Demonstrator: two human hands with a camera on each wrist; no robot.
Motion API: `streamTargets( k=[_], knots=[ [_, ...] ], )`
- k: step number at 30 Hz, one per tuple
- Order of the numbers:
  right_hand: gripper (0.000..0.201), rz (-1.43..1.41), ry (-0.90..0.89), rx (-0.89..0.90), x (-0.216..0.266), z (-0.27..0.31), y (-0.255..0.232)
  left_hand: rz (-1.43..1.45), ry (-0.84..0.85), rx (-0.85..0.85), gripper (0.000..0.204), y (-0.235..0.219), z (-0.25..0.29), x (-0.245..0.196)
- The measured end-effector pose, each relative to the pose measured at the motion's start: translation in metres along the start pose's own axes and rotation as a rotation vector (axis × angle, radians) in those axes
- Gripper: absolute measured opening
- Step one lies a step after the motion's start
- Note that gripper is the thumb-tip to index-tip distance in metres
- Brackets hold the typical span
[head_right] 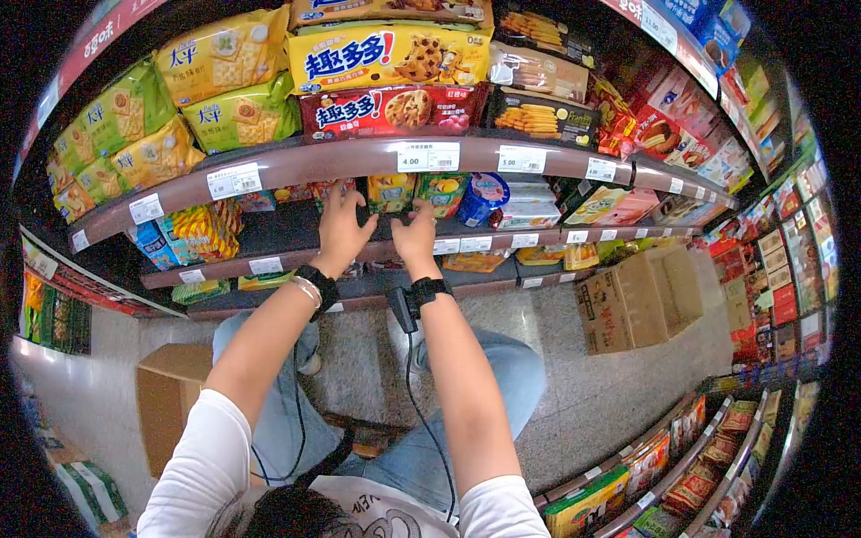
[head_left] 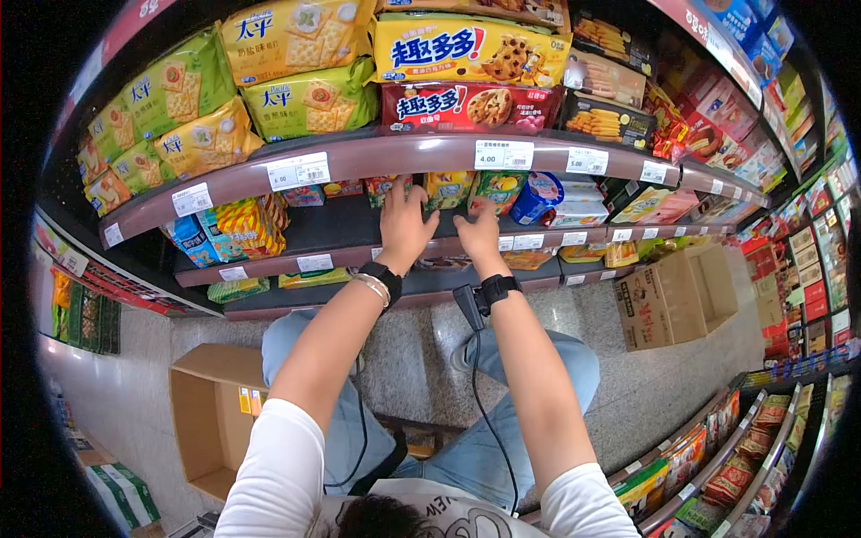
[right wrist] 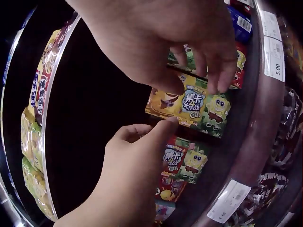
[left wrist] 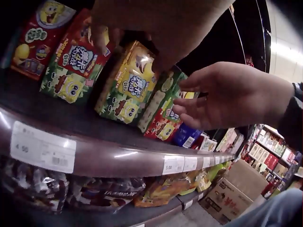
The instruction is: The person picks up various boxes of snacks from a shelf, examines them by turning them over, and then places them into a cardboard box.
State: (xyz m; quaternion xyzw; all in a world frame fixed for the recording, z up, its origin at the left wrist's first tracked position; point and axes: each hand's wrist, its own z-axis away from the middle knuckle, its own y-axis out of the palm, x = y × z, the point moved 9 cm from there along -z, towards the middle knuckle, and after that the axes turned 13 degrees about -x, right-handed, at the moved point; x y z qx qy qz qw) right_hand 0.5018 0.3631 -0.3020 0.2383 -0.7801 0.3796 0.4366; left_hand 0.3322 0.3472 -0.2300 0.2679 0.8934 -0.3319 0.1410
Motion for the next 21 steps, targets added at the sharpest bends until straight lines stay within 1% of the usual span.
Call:
streamTargets(
  k=[3, 4, 6, 10, 13, 15, 16, 17, 18, 19, 20, 21],
  knots=[
    [0.064, -0.005, 0.083, -0.013, -0.004, -0.006, -0.010, 0.089, -0.012, -0.024, 0.044, 0.002, -0.009, -0.002],
    [0.064, -0.032, 0.069, -0.004, -0.001, -0.006, -0.010, 0.114, -0.013, -0.030, 0.045, 0.003, -0.014, -0.004],
    [0.064, -0.085, 0.040, 0.011, 0.002, -0.005, -0.012, 0.051, -0.036, 0.089, 0.048, 0.022, -0.019, 0.001],
    [0.065, -0.006, 0.003, -0.013, -0.004, -0.004, -0.012, 0.019, -0.046, 0.324, 0.052, 0.060, -0.032, 0.006],
    [0.068, -0.047, 0.024, -0.036, -0.004, -0.008, -0.023, 0.102, 0.008, 0.349, 0.055, 0.076, -0.031, -0.006],
    [0.071, -0.099, 0.055, -0.082, -0.005, -0.018, -0.032, 0.174, 0.037, 0.238, 0.052, 0.075, -0.028, -0.018],
    [0.072, -0.044, 0.006, -0.110, -0.002, -0.024, -0.037, 0.211, 0.052, 0.181, 0.051, 0.073, -0.026, -0.025],
    [0.074, 0.012, -0.044, -0.138, 0.001, -0.032, -0.042, 0.204, -0.005, 0.300, 0.053, 0.085, -0.019, -0.026],
    [0.076, 0.069, -0.094, -0.164, 0.005, -0.038, -0.047, 0.209, 0.000, 0.337, 0.055, 0.086, -0.018, -0.031],
    [0.078, 0.149, -0.045, -0.121, -0.001, -0.043, -0.048, 0.213, 0.002, 0.374, 0.058, 0.086, -0.017, -0.037],
    [0.077, 0.215, -0.079, -0.097, 0.000, -0.048, -0.049, 0.217, 0.003, 0.411, 0.061, 0.088, -0.016, -0.041],
    [0.077, 0.281, -0.113, -0.073, -0.001, -0.053, -0.050, 0.210, 0.013, 0.380, 0.064, 0.090, -0.014, -0.042]
  ],
)
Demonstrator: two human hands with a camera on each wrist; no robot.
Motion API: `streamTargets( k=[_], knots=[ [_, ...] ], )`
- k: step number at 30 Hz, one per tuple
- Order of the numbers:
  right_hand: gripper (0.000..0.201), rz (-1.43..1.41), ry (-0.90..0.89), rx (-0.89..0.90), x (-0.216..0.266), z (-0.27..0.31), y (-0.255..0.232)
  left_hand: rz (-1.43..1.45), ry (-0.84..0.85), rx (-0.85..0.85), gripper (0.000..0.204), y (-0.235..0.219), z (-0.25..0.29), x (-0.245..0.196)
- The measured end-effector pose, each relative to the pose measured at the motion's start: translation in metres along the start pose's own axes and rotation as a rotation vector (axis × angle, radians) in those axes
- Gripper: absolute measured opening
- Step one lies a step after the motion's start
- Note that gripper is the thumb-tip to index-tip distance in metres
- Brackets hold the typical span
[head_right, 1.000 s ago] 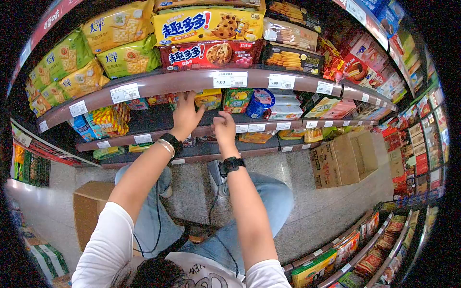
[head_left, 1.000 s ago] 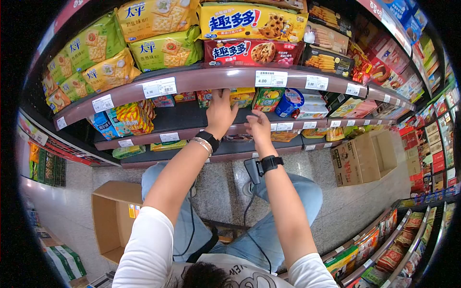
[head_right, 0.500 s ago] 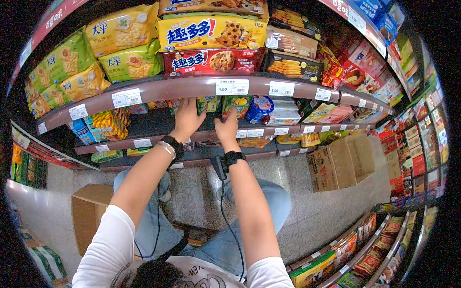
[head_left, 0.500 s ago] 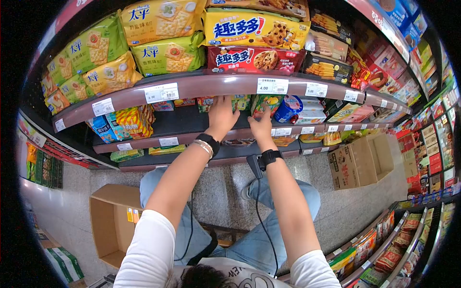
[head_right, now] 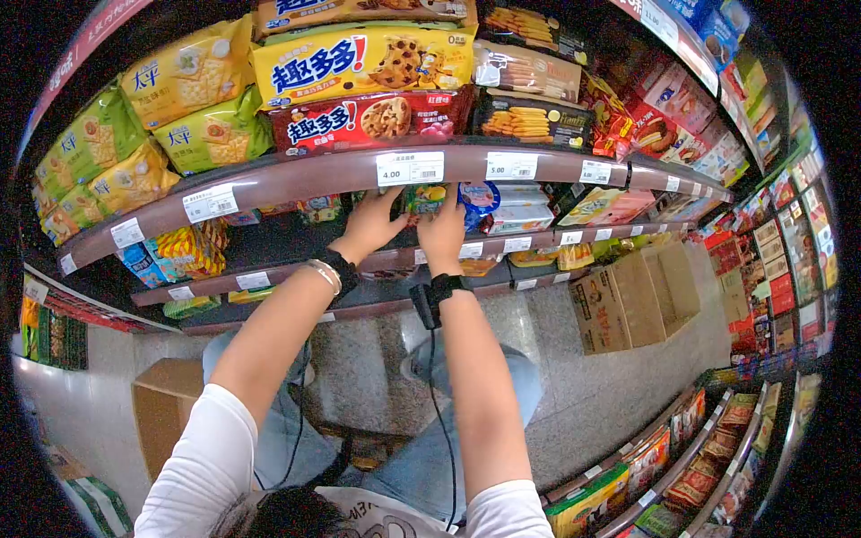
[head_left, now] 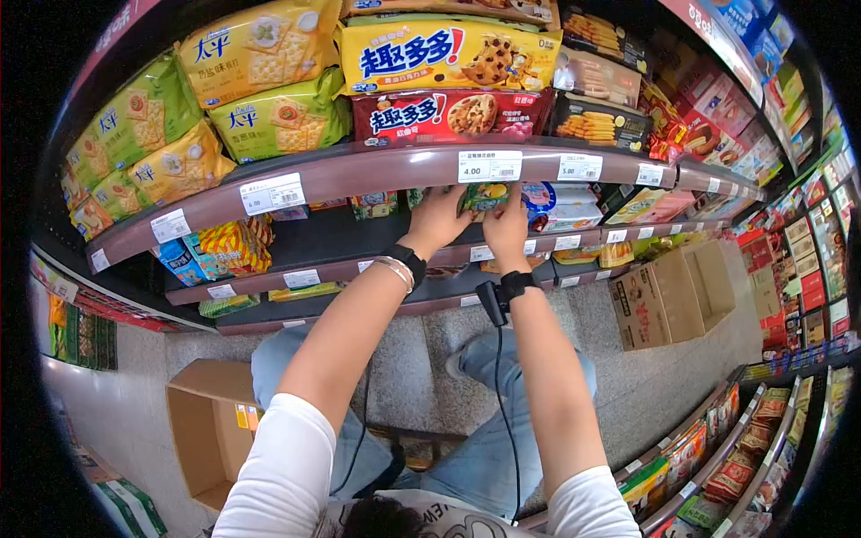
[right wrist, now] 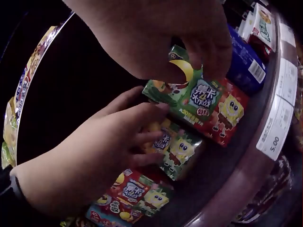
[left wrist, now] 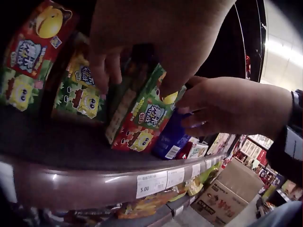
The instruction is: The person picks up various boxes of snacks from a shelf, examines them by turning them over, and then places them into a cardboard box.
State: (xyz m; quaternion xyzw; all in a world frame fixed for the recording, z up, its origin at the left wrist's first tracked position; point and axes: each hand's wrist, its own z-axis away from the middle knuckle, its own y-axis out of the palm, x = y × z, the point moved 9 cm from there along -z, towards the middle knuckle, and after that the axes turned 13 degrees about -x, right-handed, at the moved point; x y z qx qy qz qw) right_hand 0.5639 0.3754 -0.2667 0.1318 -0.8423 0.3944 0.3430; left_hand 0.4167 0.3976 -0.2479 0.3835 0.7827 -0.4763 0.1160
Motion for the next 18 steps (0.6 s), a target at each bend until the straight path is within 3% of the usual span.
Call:
streamTargets(
  k=[2, 5, 9, 12, 15, 18],
  knots=[
    [0.074, 0.044, -0.037, 0.048, -0.006, -0.002, 0.005, -0.003, -0.001, -0.037, 0.065, 0.004, 0.003, 0.003],
    [0.066, -0.007, -0.242, -0.118, 0.011, 0.000, -0.011, 0.031, 0.006, -0.093, 0.061, -0.005, 0.006, -0.005],
    [0.052, -0.086, -0.214, -0.114, 0.018, 0.002, -0.018, 0.146, 0.018, -0.125, 0.051, -0.008, 0.010, -0.009],
    [0.047, -0.245, -0.198, -0.056, 0.012, 0.002, -0.014, 0.183, -0.061, -0.074, 0.046, 0.000, 0.012, -0.007],
    [0.048, -0.304, -0.122, 0.009, 0.016, 0.007, -0.023, 0.259, -0.201, -0.135, 0.049, -0.005, 0.016, 0.003],
    [0.051, -0.386, -0.054, -0.001, 0.024, 0.015, -0.040, 0.354, -0.073, -0.328, 0.054, -0.033, 0.022, -0.004]
  ],
)
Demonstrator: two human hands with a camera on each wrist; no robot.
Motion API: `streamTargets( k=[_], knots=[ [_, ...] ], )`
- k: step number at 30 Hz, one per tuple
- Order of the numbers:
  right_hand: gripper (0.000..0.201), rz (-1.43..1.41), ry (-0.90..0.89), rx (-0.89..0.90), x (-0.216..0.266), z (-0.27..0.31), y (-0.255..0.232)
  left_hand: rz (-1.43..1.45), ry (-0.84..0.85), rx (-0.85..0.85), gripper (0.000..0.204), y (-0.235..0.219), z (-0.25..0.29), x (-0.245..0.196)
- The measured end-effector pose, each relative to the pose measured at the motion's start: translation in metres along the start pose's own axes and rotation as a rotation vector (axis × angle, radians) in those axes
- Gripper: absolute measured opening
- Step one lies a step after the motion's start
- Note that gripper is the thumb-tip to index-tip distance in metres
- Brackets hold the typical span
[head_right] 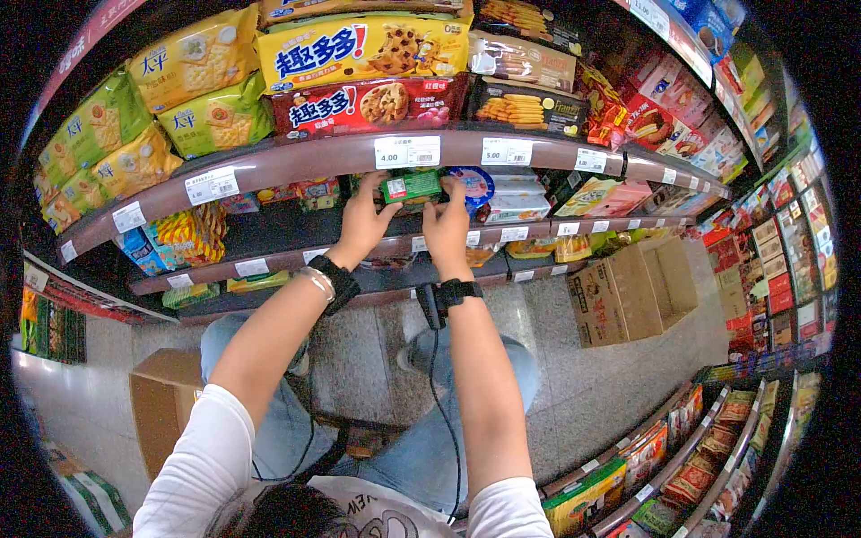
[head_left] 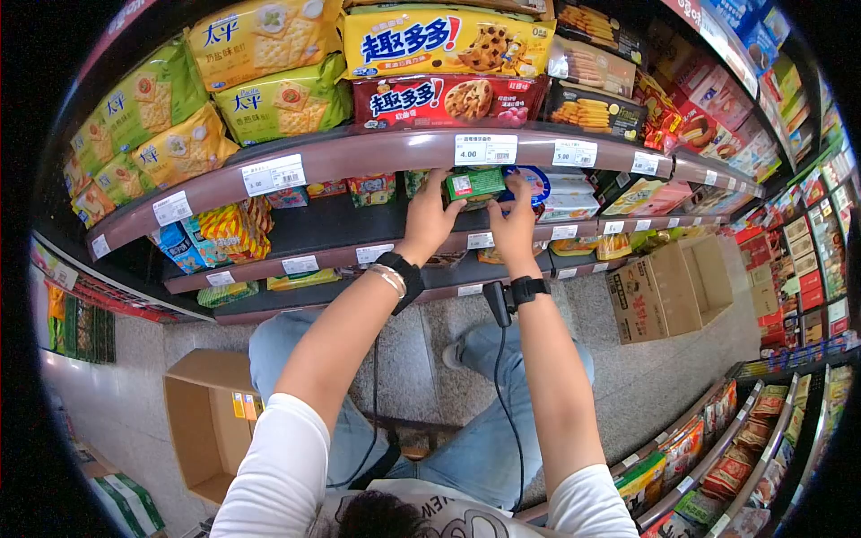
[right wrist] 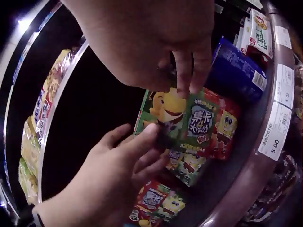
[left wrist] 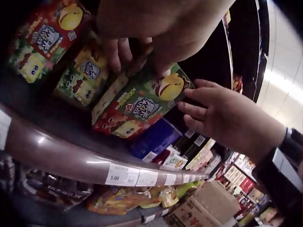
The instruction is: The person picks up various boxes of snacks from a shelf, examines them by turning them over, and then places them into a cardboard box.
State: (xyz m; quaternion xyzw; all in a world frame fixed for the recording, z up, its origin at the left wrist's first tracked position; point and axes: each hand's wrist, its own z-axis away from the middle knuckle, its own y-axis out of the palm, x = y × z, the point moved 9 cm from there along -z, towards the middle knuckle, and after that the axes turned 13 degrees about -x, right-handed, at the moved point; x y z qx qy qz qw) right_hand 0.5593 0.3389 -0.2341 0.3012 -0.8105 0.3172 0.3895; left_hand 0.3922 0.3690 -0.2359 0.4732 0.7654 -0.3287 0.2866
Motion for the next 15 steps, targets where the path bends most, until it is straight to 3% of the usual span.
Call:
streamTargets(
  k=[3, 4, 7, 8, 10, 11, 15],
  knots=[
    [0.050, -0.105, 0.016, -0.019, 0.015, 0.004, -0.013, -0.060, 0.113, -0.042, 0.060, -0.025, 0.001, -0.011],
    [0.050, -0.107, 0.032, 0.020, 0.017, 0.006, -0.015, 0.045, 0.053, 0.019, 0.055, -0.029, 0.003, -0.007],
    [0.046, -0.192, 0.072, 0.125, 0.022, 0.023, -0.008, 0.408, -0.334, 0.181, 0.050, -0.045, 0.022, -0.005],
    [0.047, -0.236, 0.093, 0.183, 0.021, 0.033, -0.003, 0.407, -0.366, 0.174, 0.044, -0.054, 0.028, -0.004],
    [0.049, -0.289, 0.104, 0.259, 0.021, 0.054, 0.006, 0.533, -0.628, 0.161, 0.045, -0.066, 0.045, 0.003],
    [0.049, -0.391, 0.283, 0.336, 0.010, 0.070, 0.012, 0.595, -0.760, 0.155, 0.045, -0.070, 0.053, 0.009],
    [0.050, -0.496, 0.610, 0.491, 0.021, 0.118, 0.016, 0.548, -0.878, 0.200, 0.048, -0.095, 0.072, 0.027]
  ],
)
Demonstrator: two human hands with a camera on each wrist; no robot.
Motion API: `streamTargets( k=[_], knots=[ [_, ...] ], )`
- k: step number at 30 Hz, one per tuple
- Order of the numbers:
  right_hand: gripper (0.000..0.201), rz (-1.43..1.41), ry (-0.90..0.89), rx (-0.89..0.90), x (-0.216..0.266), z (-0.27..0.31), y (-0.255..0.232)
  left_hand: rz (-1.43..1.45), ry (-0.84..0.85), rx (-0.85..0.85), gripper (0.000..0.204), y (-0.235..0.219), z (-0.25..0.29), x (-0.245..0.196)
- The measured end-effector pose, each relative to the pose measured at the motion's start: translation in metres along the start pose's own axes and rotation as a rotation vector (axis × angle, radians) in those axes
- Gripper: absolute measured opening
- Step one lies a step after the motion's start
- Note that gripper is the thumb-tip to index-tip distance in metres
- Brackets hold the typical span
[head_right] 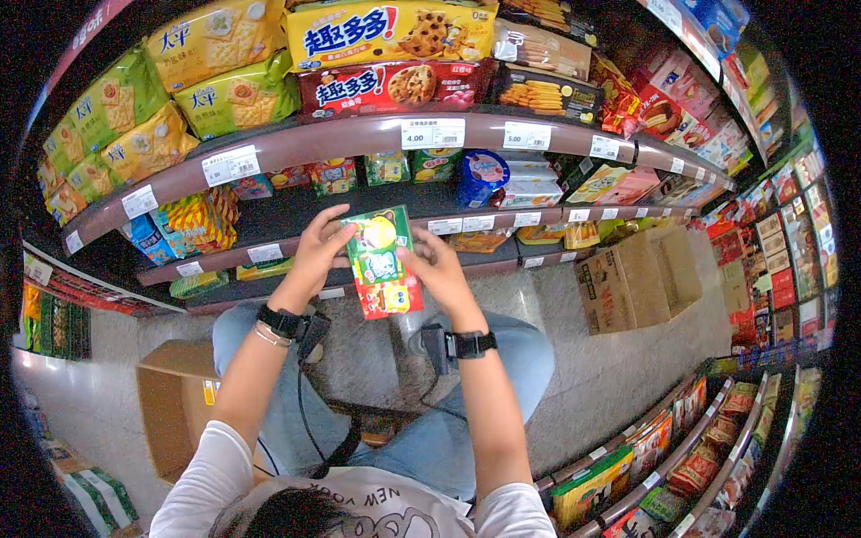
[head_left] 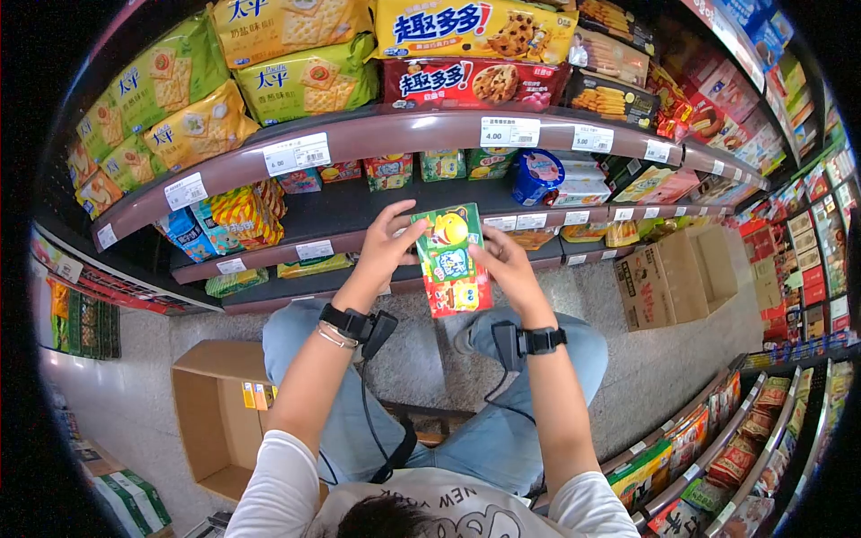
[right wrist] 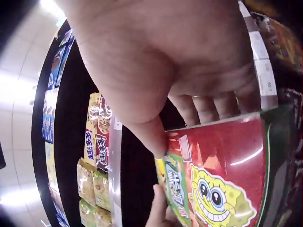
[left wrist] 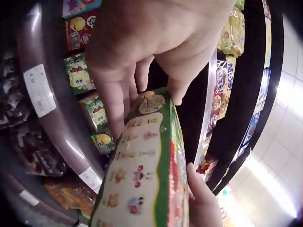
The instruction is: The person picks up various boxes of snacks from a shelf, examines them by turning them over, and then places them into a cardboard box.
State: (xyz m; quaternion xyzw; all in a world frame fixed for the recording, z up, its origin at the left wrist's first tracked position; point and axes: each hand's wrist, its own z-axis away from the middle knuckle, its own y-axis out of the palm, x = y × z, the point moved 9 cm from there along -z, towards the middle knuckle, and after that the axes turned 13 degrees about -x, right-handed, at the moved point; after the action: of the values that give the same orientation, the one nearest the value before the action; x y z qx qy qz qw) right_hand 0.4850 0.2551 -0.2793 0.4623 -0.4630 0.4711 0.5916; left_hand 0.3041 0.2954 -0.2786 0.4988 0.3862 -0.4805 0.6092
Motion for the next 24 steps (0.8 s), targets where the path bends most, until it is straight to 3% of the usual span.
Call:
streamTargets(
  k=[4, 8, 12, 14, 16, 20, 21, 23, 24],
  knots=[
    [0.050, -0.030, 0.261, 0.019, -0.019, 0.040, 0.014, -0.010, -0.111, 0.008, 0.046, -0.023, 0.003, 0.019],
    [0.050, -0.061, 0.212, 0.096, -0.033, 0.049, 0.025, -0.016, -0.101, -0.004, 0.043, -0.040, 0.001, 0.019],
    [0.043, -0.059, 0.293, 0.095, -0.040, 0.062, 0.033, 0.018, -0.135, -0.022, 0.042, -0.049, 0.006, 0.015],
    [0.043, -0.056, 0.146, 0.074, -0.036, 0.065, 0.036, 0.067, -0.156, -0.009, 0.042, -0.052, 0.009, 0.015],
    [0.045, 0.056, 0.003, -0.001, -0.028, 0.067, 0.038, 0.127, -0.151, 0.040, 0.057, -0.051, 0.009, 0.020],
    [0.051, 0.500, -0.298, -0.263, 0.002, 0.084, 0.045, 0.136, -0.259, 0.052, 0.093, -0.039, 0.027, 0.030],
    [0.050, 0.566, -0.398, -0.284, 0.006, 0.088, 0.051, 0.059, -0.214, 0.153, 0.110, -0.029, 0.030, 0.032],
    [0.050, 0.627, -0.561, -0.301, 0.019, 0.096, 0.060, 0.067, -0.195, 0.116, 0.109, -0.030, 0.033, 0.035],
    [0.050, 0.582, -0.524, -0.283, 0.016, 0.094, 0.060, 0.070, -0.188, 0.098, 0.108, -0.028, 0.035, 0.033]
  ],
)
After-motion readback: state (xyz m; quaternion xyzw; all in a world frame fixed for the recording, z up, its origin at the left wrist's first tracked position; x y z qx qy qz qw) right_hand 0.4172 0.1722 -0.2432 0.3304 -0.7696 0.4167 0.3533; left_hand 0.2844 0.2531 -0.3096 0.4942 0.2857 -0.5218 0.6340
